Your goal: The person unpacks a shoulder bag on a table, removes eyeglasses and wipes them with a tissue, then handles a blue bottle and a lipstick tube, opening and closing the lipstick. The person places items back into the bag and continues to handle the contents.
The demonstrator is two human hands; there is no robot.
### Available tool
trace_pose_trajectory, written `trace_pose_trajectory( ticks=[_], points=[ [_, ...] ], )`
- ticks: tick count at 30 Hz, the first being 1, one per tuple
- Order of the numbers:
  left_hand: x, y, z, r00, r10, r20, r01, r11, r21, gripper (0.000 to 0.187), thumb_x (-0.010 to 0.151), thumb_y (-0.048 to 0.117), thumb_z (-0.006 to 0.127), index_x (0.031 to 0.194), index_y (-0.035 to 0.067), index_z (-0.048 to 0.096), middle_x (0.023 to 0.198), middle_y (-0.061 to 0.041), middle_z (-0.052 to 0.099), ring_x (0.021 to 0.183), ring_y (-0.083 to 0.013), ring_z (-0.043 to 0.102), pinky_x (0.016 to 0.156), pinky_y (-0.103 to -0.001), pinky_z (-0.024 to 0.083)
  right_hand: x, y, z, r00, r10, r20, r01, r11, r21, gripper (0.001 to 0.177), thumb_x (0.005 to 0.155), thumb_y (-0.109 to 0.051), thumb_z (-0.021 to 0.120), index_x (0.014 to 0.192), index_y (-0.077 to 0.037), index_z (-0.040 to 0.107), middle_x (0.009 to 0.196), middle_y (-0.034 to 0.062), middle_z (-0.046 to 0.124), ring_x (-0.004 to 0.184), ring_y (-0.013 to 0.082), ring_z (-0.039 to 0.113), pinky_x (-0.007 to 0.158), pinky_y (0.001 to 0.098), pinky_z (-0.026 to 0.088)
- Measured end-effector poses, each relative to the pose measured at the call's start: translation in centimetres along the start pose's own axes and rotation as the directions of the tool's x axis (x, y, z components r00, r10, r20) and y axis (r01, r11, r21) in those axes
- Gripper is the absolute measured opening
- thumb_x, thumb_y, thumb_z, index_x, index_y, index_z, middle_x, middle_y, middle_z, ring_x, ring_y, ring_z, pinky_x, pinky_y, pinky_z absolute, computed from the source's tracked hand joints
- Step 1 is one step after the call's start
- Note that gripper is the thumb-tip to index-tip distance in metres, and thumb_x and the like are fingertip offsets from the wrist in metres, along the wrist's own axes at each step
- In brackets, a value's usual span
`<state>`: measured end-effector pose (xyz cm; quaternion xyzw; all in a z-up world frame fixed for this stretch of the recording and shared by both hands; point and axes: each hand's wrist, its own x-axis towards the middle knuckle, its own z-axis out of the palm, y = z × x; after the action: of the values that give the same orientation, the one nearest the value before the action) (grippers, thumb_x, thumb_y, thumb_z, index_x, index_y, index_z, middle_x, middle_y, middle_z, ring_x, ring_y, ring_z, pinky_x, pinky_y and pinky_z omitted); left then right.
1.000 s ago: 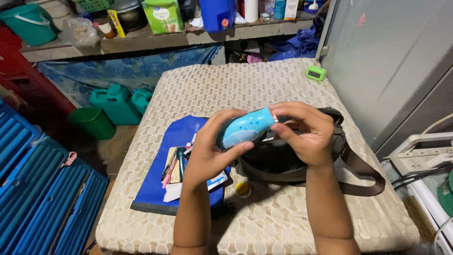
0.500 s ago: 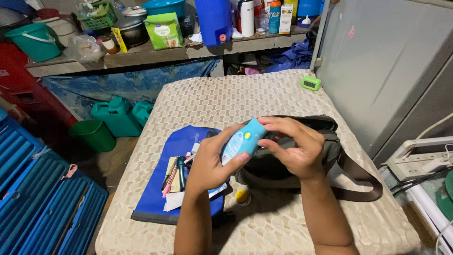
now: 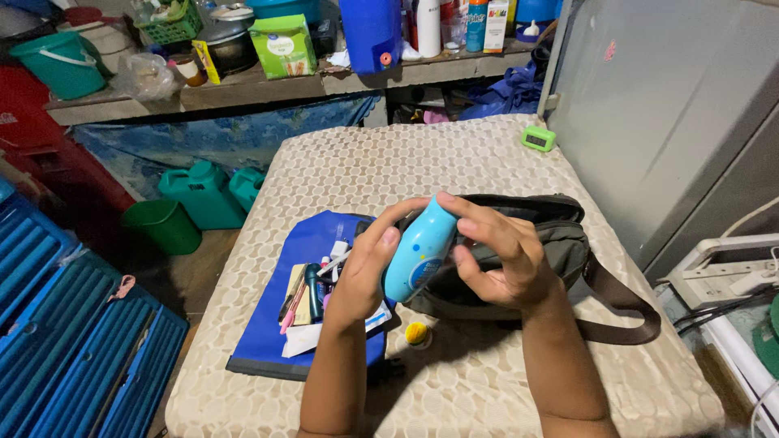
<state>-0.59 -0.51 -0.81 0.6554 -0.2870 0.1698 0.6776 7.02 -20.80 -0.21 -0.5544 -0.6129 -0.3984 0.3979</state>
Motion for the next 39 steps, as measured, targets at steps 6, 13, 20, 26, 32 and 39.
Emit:
trace_pose_trajectory(
  ticks=[6, 13, 20, 26, 32, 39],
  points=[
    [-0.3, 0.6, 0.2, 0.970, -0.234, -0.062, 0.226, 0.968, -0.107, 0.059, 0.109, 0.036, 0.039, 0.149, -0.005, 0.053, 0.098, -0.018, 0.070, 0.054, -0.0096, 0.061, 0.041, -0.023, 0.050, -0.3, 0.1, 0.3, 0.993, 0.030, 0.110, -0.023, 0.998, -0.063, 0.074, 0.077, 0.011, 0.064, 0.140, -0.014, 0.035, 0.150, 0.0271, 0.051, 0.124, 0.0416, 0.068, 0.092, 0.0381, 0.061],
    [0.3, -0.4, 0.1, 0.978, -0.205, -0.042, 0.191, 0.958, -0.213, 0.061, 0.110, 0.041, 0.040, 0.146, -0.006, 0.053, 0.102, -0.018, 0.069, 0.053, -0.0093, 0.060, 0.037, -0.023, 0.046, -0.2, 0.0, -0.2, 0.989, 0.072, 0.126, -0.083, 0.992, 0.092, 0.078, 0.080, 0.004, 0.071, 0.145, -0.015, 0.035, 0.155, 0.0278, 0.042, 0.137, 0.0471, 0.057, 0.106, 0.0460, 0.057],
    [0.5, -1.5, -1.2, 0.997, -0.025, 0.078, 0.040, 0.980, -0.193, 0.087, 0.094, 0.065, 0.060, 0.146, -0.003, 0.049, 0.132, -0.014, 0.061, 0.106, -0.0146, 0.061, 0.087, -0.028, 0.047, -0.7, 0.2, 0.5, 0.992, 0.088, 0.092, -0.092, 0.995, 0.043, 0.084, 0.086, -0.010, 0.081, 0.152, -0.020, 0.031, 0.159, 0.0269, 0.038, 0.141, 0.0452, 0.053, 0.108, 0.0463, 0.055],
    [-0.2, -2.0, -2.0, 0.998, -0.059, 0.021, 0.059, 0.998, 0.012, 0.112, 0.075, 0.060, 0.087, 0.158, 0.003, 0.039, 0.146, -0.013, 0.055, 0.135, -0.0230, 0.055, 0.116, -0.037, 0.043, -1.3, 0.3, 1.9, 0.977, 0.212, -0.017, -0.206, 0.963, 0.175, 0.090, 0.095, -0.018, 0.080, 0.162, -0.019, 0.019, 0.164, 0.0262, 0.032, 0.138, 0.0305, 0.058, 0.092, 0.0309, 0.060],
    [-0.6, -2.0, -1.5, 0.998, -0.006, 0.056, 0.011, 0.996, -0.088, 0.123, 0.066, 0.058, 0.094, 0.160, 0.005, 0.036, 0.143, -0.014, 0.054, 0.133, -0.0240, 0.056, 0.116, -0.037, 0.047, -1.7, -0.1, 1.6, 0.968, 0.251, 0.017, -0.249, 0.950, 0.190, 0.082, 0.094, -0.019, 0.077, 0.159, -0.014, 0.028, 0.161, 0.0234, 0.042, 0.132, 0.0291, 0.058, 0.087, 0.0304, 0.061],
    [-0.6, -0.2, -1.2, 0.991, 0.017, 0.130, -0.064, 0.929, 0.366, 0.126, 0.067, 0.047, 0.096, 0.166, 0.007, 0.029, 0.148, -0.018, 0.064, 0.138, -0.0255, 0.065, 0.115, -0.038, 0.050, -1.1, -0.5, 1.3, 0.969, 0.247, -0.013, -0.244, 0.962, 0.121, 0.071, 0.097, -0.019, 0.070, 0.157, -0.010, 0.034, 0.157, 0.0219, 0.042, 0.131, 0.0289, 0.057, 0.093, 0.0320, 0.059]
  ],
)
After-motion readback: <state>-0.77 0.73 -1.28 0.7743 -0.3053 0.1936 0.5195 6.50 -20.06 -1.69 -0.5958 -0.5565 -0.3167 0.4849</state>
